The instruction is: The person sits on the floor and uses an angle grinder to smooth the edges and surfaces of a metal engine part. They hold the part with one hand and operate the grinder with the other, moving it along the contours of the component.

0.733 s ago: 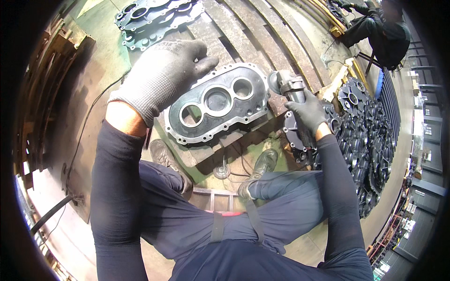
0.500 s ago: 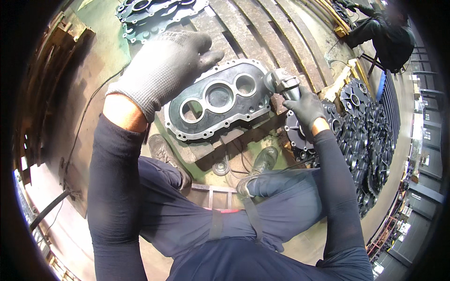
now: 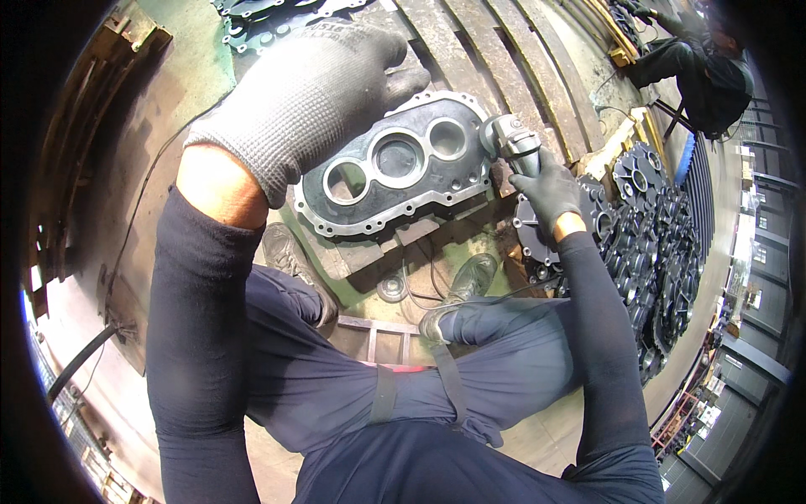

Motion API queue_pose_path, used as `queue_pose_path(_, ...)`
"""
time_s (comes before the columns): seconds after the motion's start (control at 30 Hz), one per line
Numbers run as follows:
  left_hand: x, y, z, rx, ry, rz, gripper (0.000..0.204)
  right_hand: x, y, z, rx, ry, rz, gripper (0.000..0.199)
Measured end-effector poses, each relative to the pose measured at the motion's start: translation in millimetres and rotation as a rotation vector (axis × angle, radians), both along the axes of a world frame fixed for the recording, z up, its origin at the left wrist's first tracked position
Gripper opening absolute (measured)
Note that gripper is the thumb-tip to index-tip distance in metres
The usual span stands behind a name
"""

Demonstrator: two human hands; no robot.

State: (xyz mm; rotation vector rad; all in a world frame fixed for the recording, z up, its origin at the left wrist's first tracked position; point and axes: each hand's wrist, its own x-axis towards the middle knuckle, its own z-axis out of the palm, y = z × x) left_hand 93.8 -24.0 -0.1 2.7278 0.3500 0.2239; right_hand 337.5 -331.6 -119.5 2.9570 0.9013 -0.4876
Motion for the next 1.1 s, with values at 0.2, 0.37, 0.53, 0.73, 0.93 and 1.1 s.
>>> queue_pose_path(0.2, 1.8, -2.3, 8.3, -0.052, 0.09, 0.079, 0.042, 10.6, 8.8, -16.5, 0.002, -0.026, 0.018, 0.07)
queue_pose_path(0.37, -6.5, 2.5, 3.8, 0.011, 0.025, 0.064, 0.042, 10.1, 30.1, -22.8, 0.047, -0.041, 0.075, 0.072)
queue_pose_path(0.53, -11.3, 12.6, -3.3, 0.028, -0.024, 0.033, 0.042, 13.1, 48.0, -30.8, 0.055, -0.072, 0.121, 0.068)
queue_pose_path(0.73, -22.4, 10.9, 2.0, 0.032, -0.002, 0.108, 0.042, 2.5, 72.2, -27.3, 0.039, -0.011, 0.124, 0.066)
queue_pose_path(0.93, -29.8, 24.0, -6.2, 0.125, -0.032, 0.036, 0.041, -6.9, 84.8, -31.0, -0.01, -0.032, 0.175, 0.07)
queue_pose_path(1.1, -43.7, 22.2, 10.4, 0.002, -0.031, 0.167, 0.042, -26.6, 103.9, -39.1, 0.088, -0.002, 0.249, 0.072)
